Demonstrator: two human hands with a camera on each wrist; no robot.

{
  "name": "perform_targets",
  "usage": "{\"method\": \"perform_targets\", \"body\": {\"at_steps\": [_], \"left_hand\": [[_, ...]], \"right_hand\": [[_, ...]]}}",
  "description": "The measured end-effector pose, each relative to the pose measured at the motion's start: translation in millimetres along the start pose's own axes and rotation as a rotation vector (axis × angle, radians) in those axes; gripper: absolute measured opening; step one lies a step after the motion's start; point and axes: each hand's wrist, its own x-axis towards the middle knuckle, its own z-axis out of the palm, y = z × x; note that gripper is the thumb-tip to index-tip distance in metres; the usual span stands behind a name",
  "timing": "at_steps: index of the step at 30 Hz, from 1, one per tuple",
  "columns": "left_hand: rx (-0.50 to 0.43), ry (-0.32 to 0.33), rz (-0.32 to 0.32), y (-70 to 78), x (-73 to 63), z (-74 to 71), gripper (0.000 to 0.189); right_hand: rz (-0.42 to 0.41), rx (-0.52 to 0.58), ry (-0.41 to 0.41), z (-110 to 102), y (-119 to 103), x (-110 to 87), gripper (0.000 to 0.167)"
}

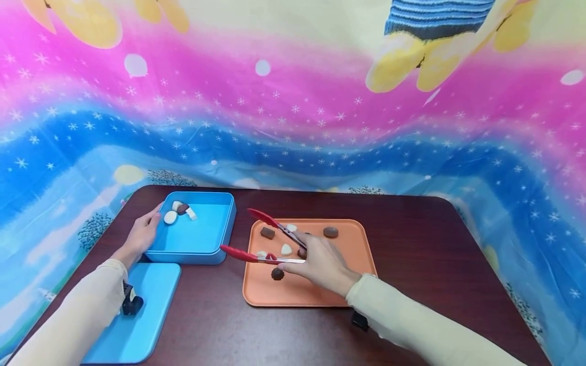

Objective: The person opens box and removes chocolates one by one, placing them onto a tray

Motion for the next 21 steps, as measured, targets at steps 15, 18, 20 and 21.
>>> {"method": "perform_targets", "body": {"at_steps": [15, 18, 20, 21], "left_hand": [[0.005, 0.0, 0.016, 0.3, 2.6, 1.3, 0.055], [0.009, 0.003, 0.016, 1.3, 1.8, 1.2, 0.055], [0.008, 0.006, 0.016, 1.3, 1.3, 1.2, 0.055], [0.007, 0.004, 0.016, 1.0, 1.3, 1.2, 0.055]], "right_hand": [[-0.052, -0.019, -0.018, 20.7, -35.4, 29.3, 0.057], [-0.068, -0.045, -0.008, 25.8, -42.6, 35.2, 0.061], [-0.07, -0.042, -0.008, 29.3, -47.0, 39.6, 0.062], [-0.071, -0.039, -0.009, 31.1, -49.1, 41.7, 0.064]]}}
